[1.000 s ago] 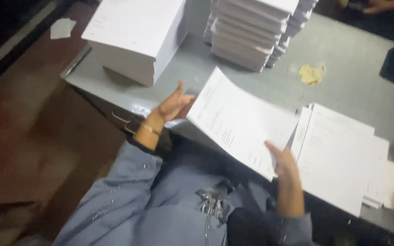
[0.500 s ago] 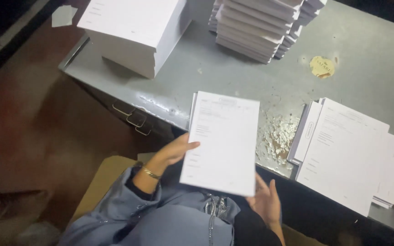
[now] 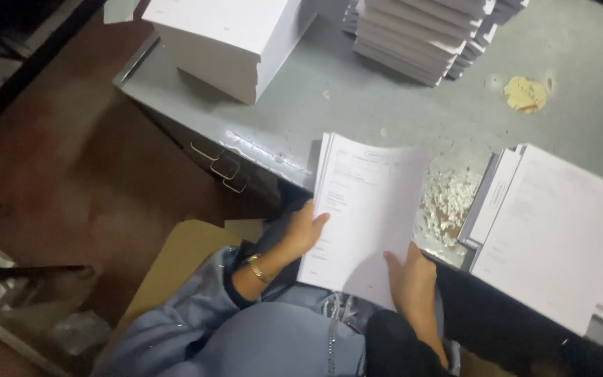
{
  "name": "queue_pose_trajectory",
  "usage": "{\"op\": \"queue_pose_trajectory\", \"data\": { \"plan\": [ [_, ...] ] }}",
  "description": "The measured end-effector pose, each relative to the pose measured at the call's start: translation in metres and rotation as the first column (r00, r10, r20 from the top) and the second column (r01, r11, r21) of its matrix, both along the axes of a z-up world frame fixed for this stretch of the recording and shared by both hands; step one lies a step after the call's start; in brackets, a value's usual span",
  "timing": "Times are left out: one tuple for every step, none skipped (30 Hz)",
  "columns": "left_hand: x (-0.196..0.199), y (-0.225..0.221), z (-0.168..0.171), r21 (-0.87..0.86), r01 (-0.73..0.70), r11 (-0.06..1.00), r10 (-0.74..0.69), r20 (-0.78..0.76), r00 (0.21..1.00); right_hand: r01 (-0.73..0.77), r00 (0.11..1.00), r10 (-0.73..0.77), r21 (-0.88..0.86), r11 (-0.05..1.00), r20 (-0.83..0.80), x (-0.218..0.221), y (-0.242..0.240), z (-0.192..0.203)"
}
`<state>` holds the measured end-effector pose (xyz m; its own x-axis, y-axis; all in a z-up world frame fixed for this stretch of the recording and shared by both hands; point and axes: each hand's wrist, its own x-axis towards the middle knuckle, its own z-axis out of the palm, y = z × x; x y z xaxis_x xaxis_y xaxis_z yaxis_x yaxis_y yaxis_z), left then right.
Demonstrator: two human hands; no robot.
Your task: The person is counting and stacking sheets of paper on a work surface in a print shop.
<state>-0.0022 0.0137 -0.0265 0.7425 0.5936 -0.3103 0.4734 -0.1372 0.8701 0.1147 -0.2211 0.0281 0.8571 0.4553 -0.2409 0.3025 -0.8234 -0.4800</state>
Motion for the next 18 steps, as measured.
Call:
{"op": "queue_pose_trajectory", "data": {
  "plan": [
    [-0.004, -0.013, -0.016, 0.188, 0.023, 0.982, -0.033, 0.048, 0.998, -0.083, 0.979, 0.076, 0.026, 0.996, 0.19, -0.009, -0.012, -0.017],
    [-0.006, -0.006, 0.013, 0.175, 0.042, 0.984, -0.048, 0.031, 0.998, -0.067, 0.983, 0.063, 0.014, 0.998, 0.172, -0.008, -0.007, -0.004],
    [-0.002, 0.0, 0.042, -0.038, 0.039, 0.999, -0.038, 0.016, 0.999, -0.037, 0.995, 0.029, 0.076, 0.996, 0.099, 0.002, -0.001, 0.011],
    [0.002, 0.006, 0.072, -0.248, 0.028, 0.968, -0.03, -0.002, 1.0, 0.0, 1.0, -0.003, 0.135, 0.991, 0.024, 0.01, 0.005, 0.027],
    [-0.002, 0.016, 0.049, -0.233, 0.033, 0.972, -0.03, 0.018, 0.999, -0.003, 0.999, -0.004, 0.149, 0.989, 0.045, 0.015, -0.001, 0.024],
    [-0.005, 0.027, 0.028, -0.534, 0.018, 0.845, 0.035, 0.089, 0.995, 0.05, 0.976, -0.017, 0.15, 0.987, -0.217, 0.02, -0.007, 0.023],
    [-0.008, 0.041, 0.006, -0.775, 0.037, 0.631, 0.112, 0.138, 0.984, 0.095, 0.885, -0.018, 0.142, 0.985, -0.464, 0.026, -0.009, 0.021],
    [-0.006, 0.049, 0.002, -0.762, 0.05, 0.646, 0.111, 0.159, 0.981, 0.09, 0.894, -0.008, 0.163, 0.983, -0.447, 0.025, -0.007, 0.019],
    [-0.015, 0.046, -0.008, -0.78, 0.068, 0.623, 0.073, 0.144, 0.987, 0.241, 0.837, -0.075, 0.241, 0.94, -0.543, 0.018, -0.015, 0.016],
    [-0.023, 0.043, -0.019, -0.797, 0.084, 0.598, 0.034, 0.13, 0.991, 0.392, 0.76, -0.124, 0.297, 0.871, -0.638, 0.011, -0.022, 0.01],
    [-0.021, 0.037, -0.005, -0.808, 0.07, 0.585, 0.028, 0.107, 0.994, 0.404, 0.744, -0.14, 0.273, 0.873, -0.653, 0.014, -0.022, 0.005],
    [-0.018, 0.032, 0.008, -0.56, 0.048, 0.827, -0.02, 0.057, 0.998, 0.195, 0.932, -0.132, 0.159, 0.968, -0.338, 0.018, -0.023, -0.002],
    [-0.011, 0.028, 0.021, -0.239, 0.063, 0.969, -0.065, 0.0, 0.998, 0.02, 1.0, -0.02, -0.03, 0.999, 0.004, 0.021, -0.024, -0.009],
    [-0.014, 0.016, 0.03, -0.253, 0.072, 0.965, -0.08, -0.019, 0.997, 0.034, 0.999, -0.034, -0.043, 0.998, -0.016, 0.004, -0.023, 0.004],
    [-0.008, 0.011, 0.041, -0.035, 0.122, 0.992, -0.125, -0.109, 0.986, 0.046, 0.999, -0.046, -0.054, 0.997, 0.007, -0.001, -0.014, 0.019],
    [-0.002, 0.005, 0.054, 0.179, 0.186, 0.966, -0.149, -0.204, 0.968, 0.059, 0.998, -0.057, -0.064, 0.996, 0.029, -0.008, -0.005, 0.035],
    [-0.003, 0.012, 0.056, 0.19, 0.177, 0.966, -0.14, -0.193, 0.971, 0.053, 0.998, -0.051, -0.054, 0.997, 0.042, -0.003, -0.006, 0.039],
    [-0.003, 0.018, 0.06, 0.102, 0.132, 0.986, -0.12, -0.113, 0.986, 0.047, 0.999, -0.046, 0.037, 0.998, -0.027, 0.001, -0.008, 0.043]
  ]
}}
